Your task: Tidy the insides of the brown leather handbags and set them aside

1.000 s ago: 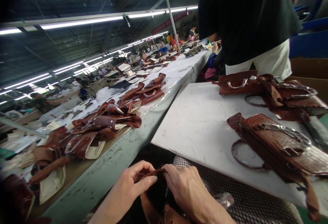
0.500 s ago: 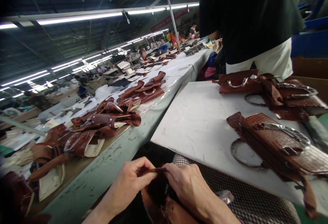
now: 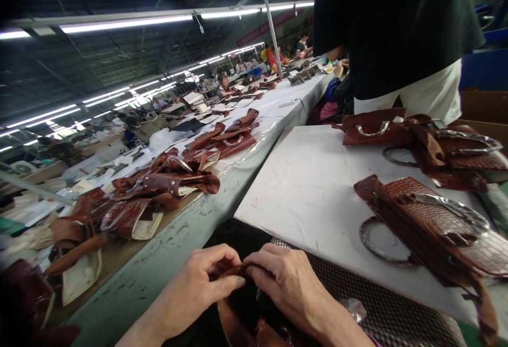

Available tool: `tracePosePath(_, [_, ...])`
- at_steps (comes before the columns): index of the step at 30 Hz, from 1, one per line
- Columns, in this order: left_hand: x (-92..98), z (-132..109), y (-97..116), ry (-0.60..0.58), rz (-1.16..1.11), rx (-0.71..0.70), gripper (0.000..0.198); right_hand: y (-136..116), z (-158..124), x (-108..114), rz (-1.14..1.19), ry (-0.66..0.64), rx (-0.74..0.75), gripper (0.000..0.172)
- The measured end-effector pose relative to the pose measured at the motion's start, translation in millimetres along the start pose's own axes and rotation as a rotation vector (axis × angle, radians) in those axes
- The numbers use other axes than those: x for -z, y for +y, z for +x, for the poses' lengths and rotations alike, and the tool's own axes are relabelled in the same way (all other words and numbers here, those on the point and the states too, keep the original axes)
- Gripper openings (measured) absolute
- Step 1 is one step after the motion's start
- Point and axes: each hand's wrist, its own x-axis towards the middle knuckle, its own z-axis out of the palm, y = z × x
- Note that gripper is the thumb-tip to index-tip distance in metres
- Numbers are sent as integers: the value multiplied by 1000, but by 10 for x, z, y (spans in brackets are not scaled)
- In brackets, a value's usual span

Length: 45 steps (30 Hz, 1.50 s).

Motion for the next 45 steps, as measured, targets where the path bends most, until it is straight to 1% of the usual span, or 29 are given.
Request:
tracePosePath(4, [-11,-16,-17,21,-13,23,4,7,23,-21,17,19,-26,18])
tracePosePath(8, [-43,-23,-51,59,32,-41,10,15,44,-11,56,12,-36,20])
tracePosePath(12, [-67,-7,-117,102,101,-216,13,26,33,26,91,-13,-38,23])
tracePosePath(16, [-113,24,-204,162,229,-413,15,45,23,50,93,-8,-33,26])
tracePosePath(19, [-182,51,-265,238,302,-500,12,67,27,48,83,-12,-32,26])
tracePosePath(21, [-223,66,-282,280,283,-493,11,81,39,43,76,-20,-31,27])
tracePosePath(22, [-233,72,-278,290,254,-467,11,84,49,41,72,-25,-29,29])
tracePosePath(24, [-221,77,-245,277,184,-370,15,79,75,39,62,-29,-27,31])
tracePosePath(26, [-164,72,-191,214,119,-237,21,61,100,38,53,-34,-31,31])
tracePosePath(29, [-38,43,-119,82,-1,-55,25,31,114,35,38,-28,-45,32])
tracePosePath(31, [21,13,-89,24,-129,25,21,30,107,29,37,-21,-51,31])
tracePosePath(33, [31,-14,-58,9,-206,61,20,48,95,21,54,-17,-49,31])
tracePosePath(35, [-11,-30,-18,49,-146,46,17,72,83,10,69,-17,-42,31])
tracePosePath(37, [-83,-32,26,130,5,3,9,87,70,1,75,-9,-32,31])
tracePosePath(40, [-185,-20,58,223,164,-80,15,71,44,1,73,20,-51,26])
tracePosePath(42, [-222,-15,44,235,198,-151,16,46,21,11,75,39,-57,23])
tracePosePath(45, [-228,-17,-5,227,207,-231,17,11,-12,28,84,87,-26,17])
